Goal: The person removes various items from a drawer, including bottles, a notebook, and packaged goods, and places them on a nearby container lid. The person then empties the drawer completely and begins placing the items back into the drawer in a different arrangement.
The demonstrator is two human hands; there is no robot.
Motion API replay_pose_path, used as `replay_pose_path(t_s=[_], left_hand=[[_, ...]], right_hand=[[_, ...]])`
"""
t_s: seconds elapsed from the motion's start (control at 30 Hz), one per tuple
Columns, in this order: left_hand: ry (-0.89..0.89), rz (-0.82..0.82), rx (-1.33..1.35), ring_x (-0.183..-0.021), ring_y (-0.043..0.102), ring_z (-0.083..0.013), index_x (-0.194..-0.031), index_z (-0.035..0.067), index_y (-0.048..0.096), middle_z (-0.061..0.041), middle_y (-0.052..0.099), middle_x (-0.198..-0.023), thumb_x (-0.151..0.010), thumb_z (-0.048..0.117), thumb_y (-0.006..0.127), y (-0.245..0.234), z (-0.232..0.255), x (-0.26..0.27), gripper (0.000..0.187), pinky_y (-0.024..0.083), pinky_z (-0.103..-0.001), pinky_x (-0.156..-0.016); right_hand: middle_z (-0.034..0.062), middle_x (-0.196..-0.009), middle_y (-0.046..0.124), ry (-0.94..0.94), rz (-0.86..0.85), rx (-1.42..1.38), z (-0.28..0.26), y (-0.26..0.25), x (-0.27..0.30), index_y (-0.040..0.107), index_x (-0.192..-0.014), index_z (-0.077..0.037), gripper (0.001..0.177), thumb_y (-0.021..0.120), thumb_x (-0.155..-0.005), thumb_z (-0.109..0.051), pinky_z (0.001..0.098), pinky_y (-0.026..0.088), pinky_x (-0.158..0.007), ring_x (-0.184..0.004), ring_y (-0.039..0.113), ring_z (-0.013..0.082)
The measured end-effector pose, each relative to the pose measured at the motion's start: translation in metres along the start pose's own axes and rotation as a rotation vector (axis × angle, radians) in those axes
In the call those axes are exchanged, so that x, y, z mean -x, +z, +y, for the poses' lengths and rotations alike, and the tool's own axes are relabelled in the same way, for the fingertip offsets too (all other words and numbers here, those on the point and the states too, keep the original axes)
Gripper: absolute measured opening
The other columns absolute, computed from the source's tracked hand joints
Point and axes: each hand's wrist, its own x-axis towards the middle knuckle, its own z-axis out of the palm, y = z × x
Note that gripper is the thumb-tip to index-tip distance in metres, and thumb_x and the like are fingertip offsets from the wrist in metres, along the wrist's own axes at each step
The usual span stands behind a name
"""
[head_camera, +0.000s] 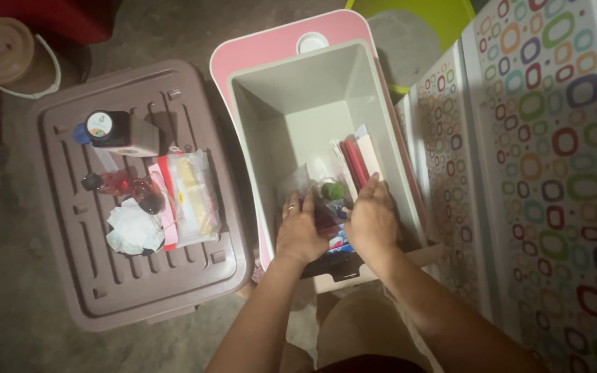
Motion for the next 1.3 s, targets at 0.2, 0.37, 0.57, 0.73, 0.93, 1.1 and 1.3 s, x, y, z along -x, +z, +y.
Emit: replay_pose_path(t_s=[0.2, 0.37, 0.57, 0.73, 0.93, 1.1, 1.3], left_hand=[[0.031, 0.133, 0.063, -0.149, 0.029, -0.0419, -0.157, 0.011, 0.026, -0.023, 0.025, -0.163, -0.069, 0.038, 0.092, 0.011, -0.004, 0.0, 0.113, 0.032, -0.045, -0.118], [0.041, 0.193, 0.155, -0.146, 0.034, -0.0428, -0.158, 0.009, 0.023, -0.026, 0.031, -0.159, -0.066, 0.037, 0.093, 0.017, -0.012, -0.002, 0.119, 0.033, -0.045, -0.117], [0.018, 0.147, 0.168, -0.145, 0.033, -0.0442, -0.156, 0.011, 0.026, -0.028, 0.031, -0.157, -0.067, 0.034, 0.09, 0.019, -0.015, -0.008, 0.113, 0.033, -0.045, -0.116], [0.126, 0.27, 0.068, -0.145, 0.035, -0.0474, -0.15, 0.006, 0.044, -0.029, 0.037, -0.156, -0.082, 0.022, 0.069, 0.022, -0.012, -0.027, 0.074, 0.03, -0.052, -0.119], [0.177, 0.3, 0.029, -0.148, 0.033, -0.0464, -0.125, 0.006, 0.065, -0.02, 0.043, -0.157, -0.091, 0.016, 0.059, 0.024, 0.006, -0.039, 0.036, 0.026, -0.061, -0.119], [0.182, 0.292, 0.116, -0.146, 0.036, -0.0433, -0.13, 0.009, 0.065, -0.016, 0.048, -0.152, -0.089, 0.013, 0.058, 0.022, 0.007, -0.028, 0.042, 0.028, -0.058, -0.12], [0.202, 0.331, 0.243, -0.146, 0.04, -0.0378, -0.126, 0.014, 0.068, -0.012, 0.052, -0.153, -0.089, 0.01, 0.057, 0.021, -0.007, -0.02, 0.039, 0.035, -0.046, -0.118]], right_hand=[[0.034, -0.132, 0.05, 0.298, -0.169, -0.1, -0.002, -0.004, -0.018, 0.036, -0.138, 0.014, 0.073, 0.076, -0.082, -0.012, 0.0456, 0.055, -0.091, -0.106, 0.066, 0.0449], [0.0284, -0.124, 0.058, 0.364, -0.183, -0.089, -0.007, -0.008, -0.032, 0.046, -0.126, 0.007, 0.073, 0.087, -0.072, -0.02, 0.0446, 0.056, -0.09, -0.107, 0.067, 0.0417], [0.0226, -0.118, 0.066, 0.321, -0.271, 0.081, -0.008, -0.015, -0.046, 0.052, -0.126, 0.001, 0.062, 0.083, -0.079, -0.025, 0.0459, 0.057, -0.091, -0.109, 0.069, 0.0376], [0.0227, -0.134, 0.05, 0.041, -0.263, 0.263, -0.001, 0.003, -0.031, 0.053, -0.123, -0.005, 0.064, 0.086, -0.072, -0.023, 0.0483, 0.049, -0.102, -0.131, 0.05, 0.0414], [0.0368, -0.149, 0.04, 0.014, 0.156, -0.006, -0.001, 0.047, -0.022, 0.047, -0.137, 0.008, 0.069, 0.078, -0.076, -0.005, 0.0538, 0.039, -0.109, -0.132, 0.041, 0.0539], [0.0291, -0.126, 0.06, 0.485, -0.112, -0.271, -0.001, 0.043, -0.037, 0.047, -0.136, 0.0, 0.069, 0.079, -0.078, -0.019, 0.0474, 0.046, -0.104, -0.122, 0.057, 0.0443], [0.0188, -0.104, 0.074, 0.283, -0.284, 0.03, 0.006, 0.017, -0.046, 0.075, -0.104, -0.011, 0.027, 0.076, -0.083, -0.029, 0.0481, 0.057, -0.09, -0.102, 0.071, 0.0384]])
